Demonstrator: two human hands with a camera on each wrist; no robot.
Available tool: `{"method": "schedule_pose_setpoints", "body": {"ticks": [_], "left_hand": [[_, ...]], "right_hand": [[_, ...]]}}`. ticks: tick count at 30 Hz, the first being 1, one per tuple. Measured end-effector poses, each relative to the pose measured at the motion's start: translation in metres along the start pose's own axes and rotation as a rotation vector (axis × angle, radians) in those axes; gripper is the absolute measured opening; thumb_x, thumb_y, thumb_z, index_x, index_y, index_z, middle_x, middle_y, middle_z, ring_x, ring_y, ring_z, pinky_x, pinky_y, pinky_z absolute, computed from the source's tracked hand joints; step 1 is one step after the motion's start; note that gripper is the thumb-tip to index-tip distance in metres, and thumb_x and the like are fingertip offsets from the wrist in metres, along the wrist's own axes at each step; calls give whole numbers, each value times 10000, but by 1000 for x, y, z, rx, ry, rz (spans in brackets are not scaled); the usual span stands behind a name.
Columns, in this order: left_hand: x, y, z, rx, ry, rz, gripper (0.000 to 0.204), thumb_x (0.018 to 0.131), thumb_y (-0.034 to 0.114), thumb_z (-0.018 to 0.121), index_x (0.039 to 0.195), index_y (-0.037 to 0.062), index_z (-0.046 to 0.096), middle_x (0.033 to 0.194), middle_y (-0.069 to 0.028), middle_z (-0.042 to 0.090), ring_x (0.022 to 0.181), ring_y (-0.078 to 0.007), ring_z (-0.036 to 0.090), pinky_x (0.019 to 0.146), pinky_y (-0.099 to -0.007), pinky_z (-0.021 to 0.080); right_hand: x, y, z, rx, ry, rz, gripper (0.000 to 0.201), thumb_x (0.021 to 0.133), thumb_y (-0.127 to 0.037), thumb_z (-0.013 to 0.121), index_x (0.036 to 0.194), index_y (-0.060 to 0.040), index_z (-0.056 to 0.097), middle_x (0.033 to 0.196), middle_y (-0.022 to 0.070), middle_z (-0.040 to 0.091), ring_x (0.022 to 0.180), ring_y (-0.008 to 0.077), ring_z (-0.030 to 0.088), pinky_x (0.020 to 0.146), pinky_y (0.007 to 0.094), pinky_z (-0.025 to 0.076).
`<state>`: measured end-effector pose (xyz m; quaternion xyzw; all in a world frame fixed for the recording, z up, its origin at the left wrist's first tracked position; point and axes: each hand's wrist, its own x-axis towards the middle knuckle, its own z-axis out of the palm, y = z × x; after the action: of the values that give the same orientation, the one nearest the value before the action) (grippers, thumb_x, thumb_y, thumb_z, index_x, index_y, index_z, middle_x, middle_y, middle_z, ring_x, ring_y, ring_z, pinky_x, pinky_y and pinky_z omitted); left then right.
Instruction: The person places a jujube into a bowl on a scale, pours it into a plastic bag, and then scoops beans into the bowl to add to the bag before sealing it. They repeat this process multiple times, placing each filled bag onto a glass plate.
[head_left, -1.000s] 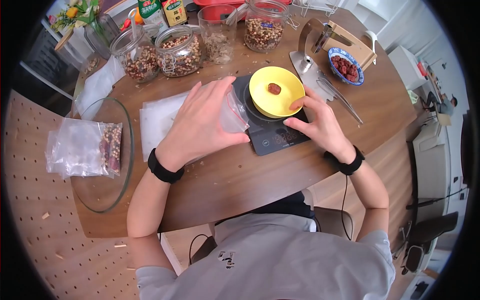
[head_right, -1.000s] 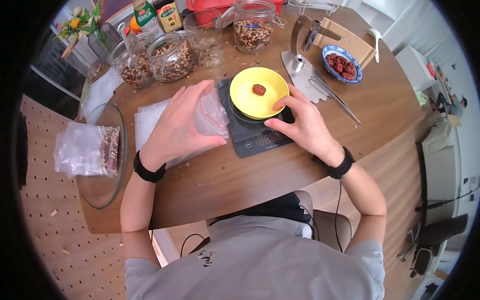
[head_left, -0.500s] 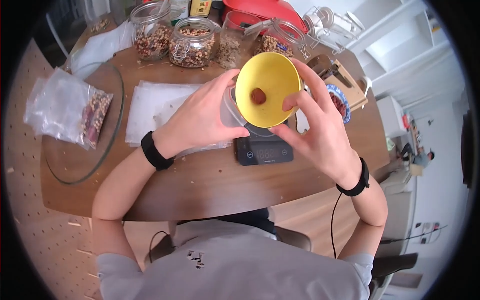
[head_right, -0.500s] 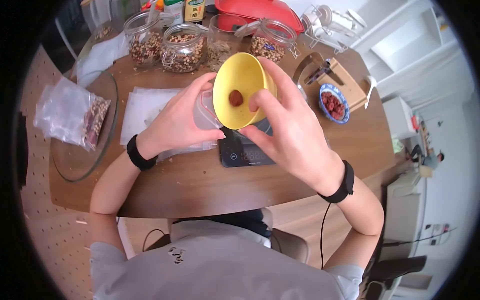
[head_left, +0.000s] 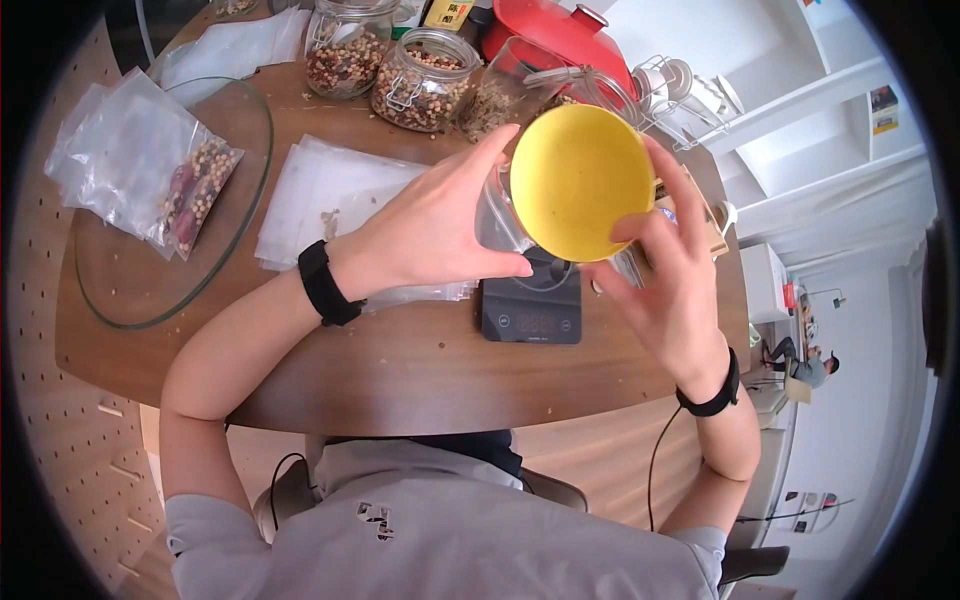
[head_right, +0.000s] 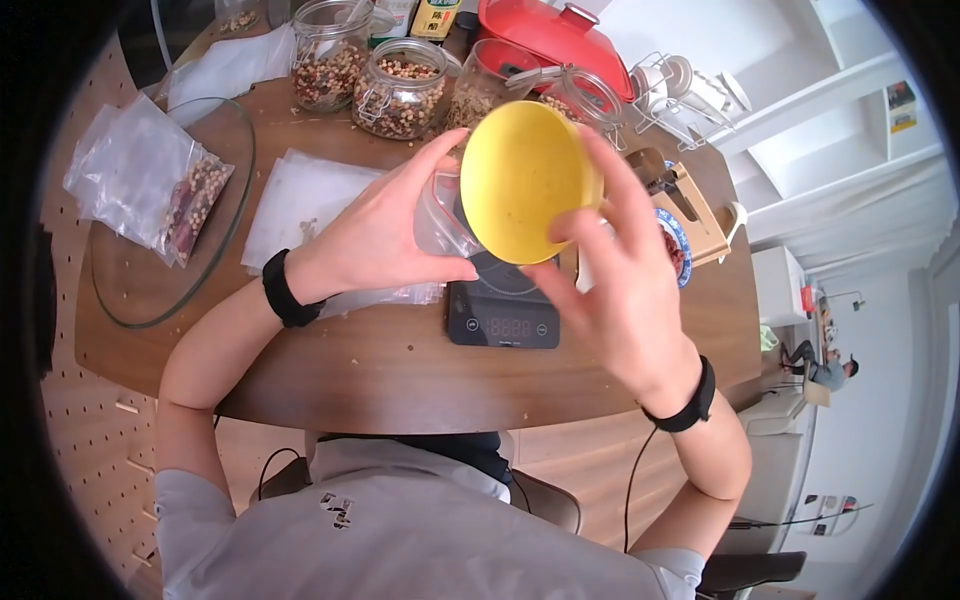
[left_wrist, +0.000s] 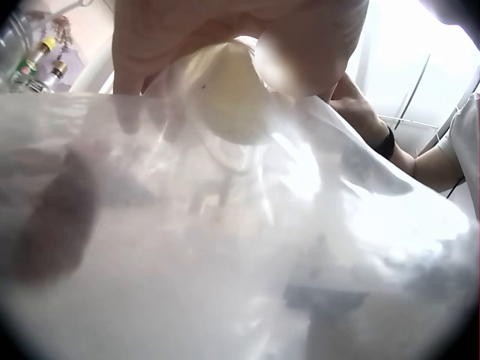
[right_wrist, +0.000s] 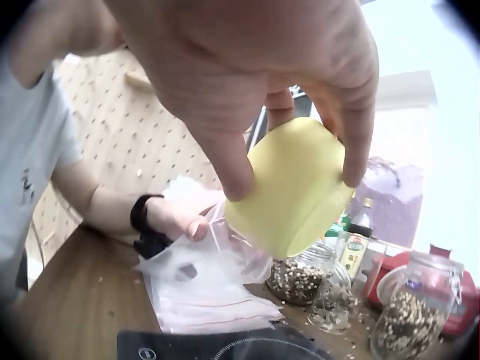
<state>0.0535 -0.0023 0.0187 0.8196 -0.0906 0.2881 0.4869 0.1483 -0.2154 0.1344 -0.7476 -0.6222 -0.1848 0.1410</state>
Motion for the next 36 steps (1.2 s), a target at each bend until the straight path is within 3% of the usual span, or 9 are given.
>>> {"method": "schedule_pose_setpoints", "body": {"ticks": [2, 5, 11, 18, 21, 25, 29, 35, 36], "left_hand": [[-1, -1, 0, 40, 3, -6, 1130, 681, 258, 923, 1541, -45, 255, 1329, -277, 586, 1226, -417, 589, 1037, -452, 481], [-1, -2, -3, 63, -13, -29, 1150, 664, 270, 934, 1547, -34, 263, 1328, -263, 586, 1218, -391, 593, 1035, -442, 480], [-2, 3, -6, 111, -18, -32, 1158, 643, 238, 940, 1563, 0, 278, 1327, -218, 587, 1216, -351, 594, 1033, -409, 481], [2, 7, -12, 152, 10, 43, 1133, 642, 255, 939, 1532, -32, 300, 1292, -219, 587, 1152, -365, 599, 991, -420, 482], [3, 9, -14, 166, -2, 25, 1132, 645, 267, 938, 1531, -33, 301, 1291, -214, 585, 1156, -364, 593, 1000, -422, 476], [4, 13, -16, 199, -31, 15, 1119, 659, 281, 926, 1528, -44, 300, 1298, -222, 574, 1174, -375, 580, 1025, -436, 458], [6, 15, -22, 214, -56, 21, 1116, 657, 286, 921, 1521, -54, 302, 1301, -235, 570, 1178, -385, 575, 1033, -441, 450], [8, 17, -29, 224, -50, 20, 1105, 651, 285, 919, 1508, -59, 312, 1290, -244, 574, 1176, -394, 574, 1035, -450, 446], [8, 17, -29, 226, -44, 23, 1102, 649, 285, 920, 1504, -58, 315, 1286, -244, 576, 1175, -395, 575, 1036, -451, 446]], "right_hand": [[-11, 18, 2, 31, 3, 143, 347, 684, -67, 910, 920, -32, 658, 1491, 217, 493, 1319, 406, 566, 1016, 417, 538], [-47, 41, 38, 577, 114, 561, 286, 730, -58, 894, 928, -21, 692, 1501, 192, 484, 1339, 332, 560, 1031, 416, 537], [-92, 32, 94, 720, 124, 762, 236, 772, -47, 871, 954, -15, 725, 1529, 173, 446, 1372, 297, 524, 1085, 416, 503], [-82, 37, 82, 374, 128, 528, 755, 690, -231, 906, 1335, -49, 559, 1586, 239, 365, 1493, 392, 335, 1218, 502, 265], [-19, 35, 50, 361, 187, 418, 518, 800, -161, 826, 1245, -26, 597, 1391, 178, 582, 1266, 256, 577, 1053, 415, 470], [87, 37, 49, 778, 3, 327, 397, 927, -133, 742, 1259, 4, 574, 964, 48, 700, 826, 103, 655, 713, 241, 532], [175, 45, 87, 763, -194, 228, 694, 905, -169, 778, 1475, 0, 421, 887, 46, 670, 741, 100, 645, 607, 262, 536], [244, 33, 125, 752, -248, 155, 508, 991, -253, 690, 1438, -70, 531, 886, 7, 662, 732, 65, 616, 624, 236, 503], [253, 35, 136, 739, -213, 103, 344, 1015, -278, 651, 1275, -53, 660, 864, 5, 669, 725, 61, 615, 633, 246, 512]]}}
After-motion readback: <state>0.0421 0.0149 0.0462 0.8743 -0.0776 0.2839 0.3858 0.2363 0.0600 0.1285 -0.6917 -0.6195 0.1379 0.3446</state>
